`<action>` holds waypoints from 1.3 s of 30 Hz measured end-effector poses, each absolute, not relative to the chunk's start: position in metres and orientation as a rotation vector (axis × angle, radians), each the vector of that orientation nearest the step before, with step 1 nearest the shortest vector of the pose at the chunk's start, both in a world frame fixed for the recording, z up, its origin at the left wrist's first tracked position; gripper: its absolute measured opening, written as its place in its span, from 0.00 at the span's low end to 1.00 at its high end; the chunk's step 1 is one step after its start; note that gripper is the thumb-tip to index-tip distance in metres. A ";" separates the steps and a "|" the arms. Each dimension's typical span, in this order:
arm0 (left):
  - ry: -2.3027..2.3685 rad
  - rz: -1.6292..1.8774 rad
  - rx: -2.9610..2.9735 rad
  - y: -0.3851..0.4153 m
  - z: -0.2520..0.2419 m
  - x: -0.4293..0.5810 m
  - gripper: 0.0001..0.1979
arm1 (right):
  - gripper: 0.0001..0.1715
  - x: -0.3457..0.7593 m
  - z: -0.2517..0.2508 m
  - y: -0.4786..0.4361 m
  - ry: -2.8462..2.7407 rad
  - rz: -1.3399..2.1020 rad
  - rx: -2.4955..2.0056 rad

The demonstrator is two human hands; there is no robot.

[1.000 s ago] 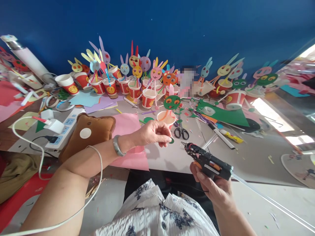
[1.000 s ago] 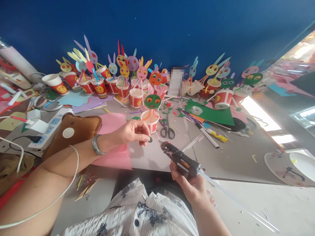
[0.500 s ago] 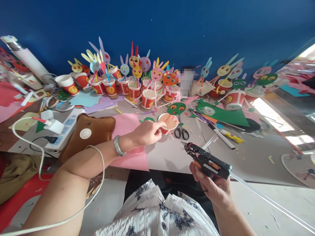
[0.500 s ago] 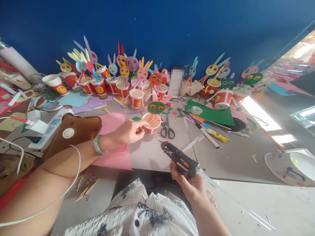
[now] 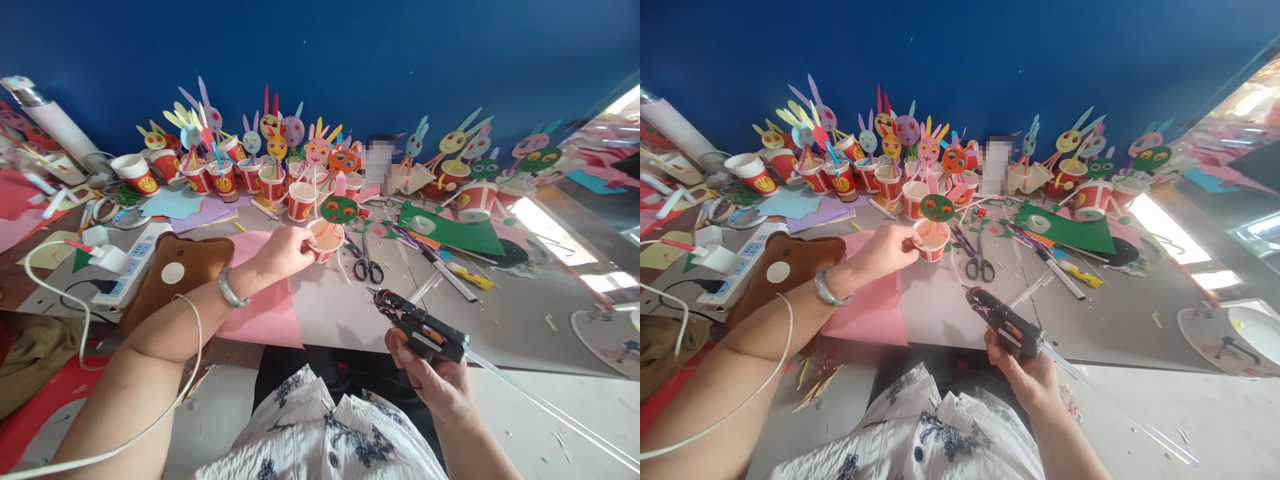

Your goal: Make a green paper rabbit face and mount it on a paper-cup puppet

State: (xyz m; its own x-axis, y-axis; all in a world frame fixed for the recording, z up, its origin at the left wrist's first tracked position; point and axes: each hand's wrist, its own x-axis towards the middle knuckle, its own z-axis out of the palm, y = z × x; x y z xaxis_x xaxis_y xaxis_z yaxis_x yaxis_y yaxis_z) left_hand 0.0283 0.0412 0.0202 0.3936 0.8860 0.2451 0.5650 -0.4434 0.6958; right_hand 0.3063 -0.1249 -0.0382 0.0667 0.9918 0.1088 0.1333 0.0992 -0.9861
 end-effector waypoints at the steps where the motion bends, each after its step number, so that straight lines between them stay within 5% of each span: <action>1: 1.238 0.812 2.136 0.042 0.020 0.028 0.06 | 0.19 0.306 -0.038 -0.125 -1.291 1.014 -1.258; 23: 1.092 0.706 1.834 0.027 0.031 0.038 0.17 | 0.20 0.305 -0.040 -0.123 -1.298 1.010 -1.260; 30: 0.856 0.691 1.380 0.020 0.043 0.042 0.06 | 0.17 0.304 -0.039 -0.123 -1.315 1.016 -1.230; 39: 0.707 0.790 1.069 0.024 0.032 0.047 0.08 | 0.08 0.290 -0.034 -0.114 -1.388 0.951 -1.111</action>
State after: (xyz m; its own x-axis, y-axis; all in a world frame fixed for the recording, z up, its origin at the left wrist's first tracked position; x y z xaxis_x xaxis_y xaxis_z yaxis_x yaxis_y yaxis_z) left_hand 0.0473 0.0244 0.0323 0.5370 0.8350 -0.1204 -0.2121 0.2718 0.9387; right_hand 0.2899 -0.1139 -0.0344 0.0035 0.9684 0.2495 0.1176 0.2473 -0.9618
